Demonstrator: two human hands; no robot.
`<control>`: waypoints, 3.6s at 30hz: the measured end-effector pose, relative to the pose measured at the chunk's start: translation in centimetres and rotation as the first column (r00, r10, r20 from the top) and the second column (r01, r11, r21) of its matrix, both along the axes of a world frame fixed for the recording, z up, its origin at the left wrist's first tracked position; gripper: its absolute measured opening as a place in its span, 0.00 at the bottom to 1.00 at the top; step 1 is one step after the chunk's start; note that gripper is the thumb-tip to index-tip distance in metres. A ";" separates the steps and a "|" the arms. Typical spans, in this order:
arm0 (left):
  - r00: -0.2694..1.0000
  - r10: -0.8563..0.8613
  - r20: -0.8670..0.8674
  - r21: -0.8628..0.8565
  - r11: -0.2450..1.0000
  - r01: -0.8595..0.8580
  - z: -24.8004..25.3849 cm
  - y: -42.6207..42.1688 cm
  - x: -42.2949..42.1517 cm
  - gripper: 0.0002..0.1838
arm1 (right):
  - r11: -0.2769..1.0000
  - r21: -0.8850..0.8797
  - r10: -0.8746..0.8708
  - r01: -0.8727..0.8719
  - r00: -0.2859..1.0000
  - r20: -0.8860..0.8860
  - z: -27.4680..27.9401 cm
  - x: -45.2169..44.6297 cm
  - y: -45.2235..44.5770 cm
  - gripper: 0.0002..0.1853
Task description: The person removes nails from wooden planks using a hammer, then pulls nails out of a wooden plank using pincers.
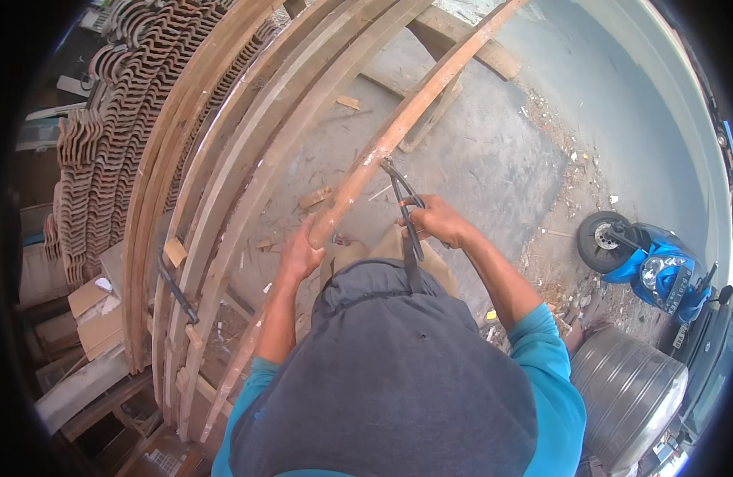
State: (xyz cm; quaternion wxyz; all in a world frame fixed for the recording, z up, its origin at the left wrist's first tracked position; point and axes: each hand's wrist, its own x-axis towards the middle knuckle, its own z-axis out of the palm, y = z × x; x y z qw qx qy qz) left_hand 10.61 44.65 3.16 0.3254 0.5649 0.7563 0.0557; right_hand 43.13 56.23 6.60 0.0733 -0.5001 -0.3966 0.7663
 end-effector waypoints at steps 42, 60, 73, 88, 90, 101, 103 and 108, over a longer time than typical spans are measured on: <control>0.988 -0.061 -0.139 0.042 0.997 0.067 -1.5 -1.6 1.8 0.55 | 0.829 -0.474 -0.384 0.298 0.919 -0.094 0.0 -1.5 -1.4 0.16; 0.990 -0.049 0.129 -0.048 0.997 0.056 -0.7 -0.4 -1.1 0.46 | 0.963 0.153 -0.239 0.223 0.967 0.092 -0.7 -5.0 -3.7 0.22; 0.996 -0.022 -0.090 0.015 1.000 0.024 0.0 -1.5 1.9 0.51 | 0.953 -0.056 0.303 -0.298 0.928 0.219 3.3 2.2 7.2 0.24; 0.995 0.012 0.104 -0.123 0.992 0.001 -0.4 0.8 -1.3 0.50 | 0.927 -0.144 -0.354 0.346 0.934 -0.037 -2.6 -8.8 -5.8 0.11; 0.987 -0.003 0.160 -0.136 0.990 0.025 -0.3 1.4 -2.9 0.49 | 0.983 0.166 -0.086 0.084 0.996 0.005 -2.7 -10.6 -6.5 0.11; 0.954 -0.006 0.299 -0.078 0.996 0.031 -0.8 -1.8 -5.8 0.48 | 0.935 0.038 -0.355 0.353 0.931 0.082 2.6 -0.7 -1.4 0.28; 0.968 0.000 0.251 -0.099 0.995 0.026 0.1 -2.1 -5.6 0.49 | 0.936 0.008 -0.351 0.351 0.934 0.060 3.1 0.5 0.0 0.29; 0.991 0.045 0.122 -0.124 0.992 -0.030 0.6 -2.8 -3.5 0.51 | 0.973 -0.053 -0.225 0.226 0.974 0.031 2.8 2.6 6.0 0.30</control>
